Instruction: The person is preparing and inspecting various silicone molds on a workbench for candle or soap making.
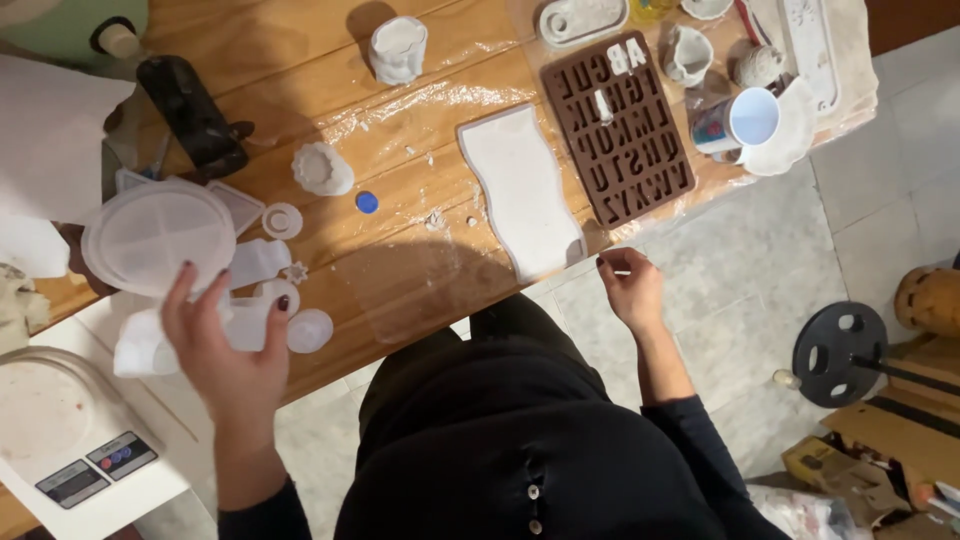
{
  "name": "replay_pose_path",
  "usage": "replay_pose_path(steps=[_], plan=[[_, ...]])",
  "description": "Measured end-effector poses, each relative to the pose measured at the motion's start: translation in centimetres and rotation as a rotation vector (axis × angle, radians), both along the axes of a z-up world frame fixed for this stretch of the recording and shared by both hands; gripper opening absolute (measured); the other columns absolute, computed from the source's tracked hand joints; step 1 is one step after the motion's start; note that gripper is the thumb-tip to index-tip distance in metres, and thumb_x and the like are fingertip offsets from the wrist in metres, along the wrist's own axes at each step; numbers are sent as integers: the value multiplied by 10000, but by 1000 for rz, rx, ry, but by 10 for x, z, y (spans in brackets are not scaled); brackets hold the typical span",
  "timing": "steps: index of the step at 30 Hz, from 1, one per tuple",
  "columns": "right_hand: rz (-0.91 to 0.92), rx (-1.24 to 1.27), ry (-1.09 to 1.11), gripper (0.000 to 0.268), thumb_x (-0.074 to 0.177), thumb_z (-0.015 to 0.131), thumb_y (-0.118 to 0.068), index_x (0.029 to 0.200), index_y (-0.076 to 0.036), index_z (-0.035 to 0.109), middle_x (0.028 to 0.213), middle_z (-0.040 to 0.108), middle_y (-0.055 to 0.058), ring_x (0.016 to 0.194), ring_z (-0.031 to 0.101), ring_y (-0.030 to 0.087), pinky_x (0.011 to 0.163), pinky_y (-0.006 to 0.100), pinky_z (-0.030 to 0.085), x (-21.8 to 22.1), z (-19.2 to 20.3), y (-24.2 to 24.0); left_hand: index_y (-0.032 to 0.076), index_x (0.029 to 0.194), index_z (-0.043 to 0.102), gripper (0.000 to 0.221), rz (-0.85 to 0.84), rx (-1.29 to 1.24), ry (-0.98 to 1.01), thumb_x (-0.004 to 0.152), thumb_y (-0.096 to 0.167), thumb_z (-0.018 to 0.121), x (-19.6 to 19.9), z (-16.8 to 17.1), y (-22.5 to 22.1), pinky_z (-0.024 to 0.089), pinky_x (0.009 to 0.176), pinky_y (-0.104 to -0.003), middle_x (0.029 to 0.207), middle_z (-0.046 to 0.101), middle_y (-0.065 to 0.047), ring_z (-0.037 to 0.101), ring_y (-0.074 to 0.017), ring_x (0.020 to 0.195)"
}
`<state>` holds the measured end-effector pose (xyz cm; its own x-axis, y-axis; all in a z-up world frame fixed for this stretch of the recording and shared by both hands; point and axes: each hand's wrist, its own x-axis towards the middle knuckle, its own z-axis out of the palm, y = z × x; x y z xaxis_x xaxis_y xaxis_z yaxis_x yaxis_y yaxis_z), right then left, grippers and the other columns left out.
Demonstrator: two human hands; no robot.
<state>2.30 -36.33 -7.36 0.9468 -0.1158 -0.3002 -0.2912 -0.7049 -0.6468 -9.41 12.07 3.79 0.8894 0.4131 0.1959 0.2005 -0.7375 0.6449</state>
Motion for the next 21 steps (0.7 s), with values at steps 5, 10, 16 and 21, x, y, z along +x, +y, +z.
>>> replay_pose_path(steps=[5,10,16,21], plan=[[103,17,-35,145,911,710,-79,1024,8,734,956,777,126,878,779,210,734,318,608,21,-5,-4,25,1302,621,470,23,-35,47,886,114,822,4,-10,-32,471,1128,-454,1519,495,-188,542,-370,1350],[195,42,-65,165,904,711,-65,1047,17,726,964,771,129,889,773,220,737,324,615,47,-10,-4,32,1264,625,455,41,-58,42,866,114,830,9,-26,-56,468,1108,-458,1447,570,-177,542,-387,1344],[249,60,-22,181,905,714,-77,1063,8,738,928,778,135,854,774,220,724,342,602,72,-8,29,-40,1477,465,784,39,-92,-36,830,129,875,76,-71,-50,419,1157,-498,1450,532,-254,499,-437,1360],[357,162,-62,171,893,732,-67,1046,10,740,964,777,121,885,780,201,759,310,622,73,15,71,-22,1529,380,967,-10,-133,-61,751,149,928,143,-136,-25,440,1094,-477,1431,540,-246,512,-436,1305]])
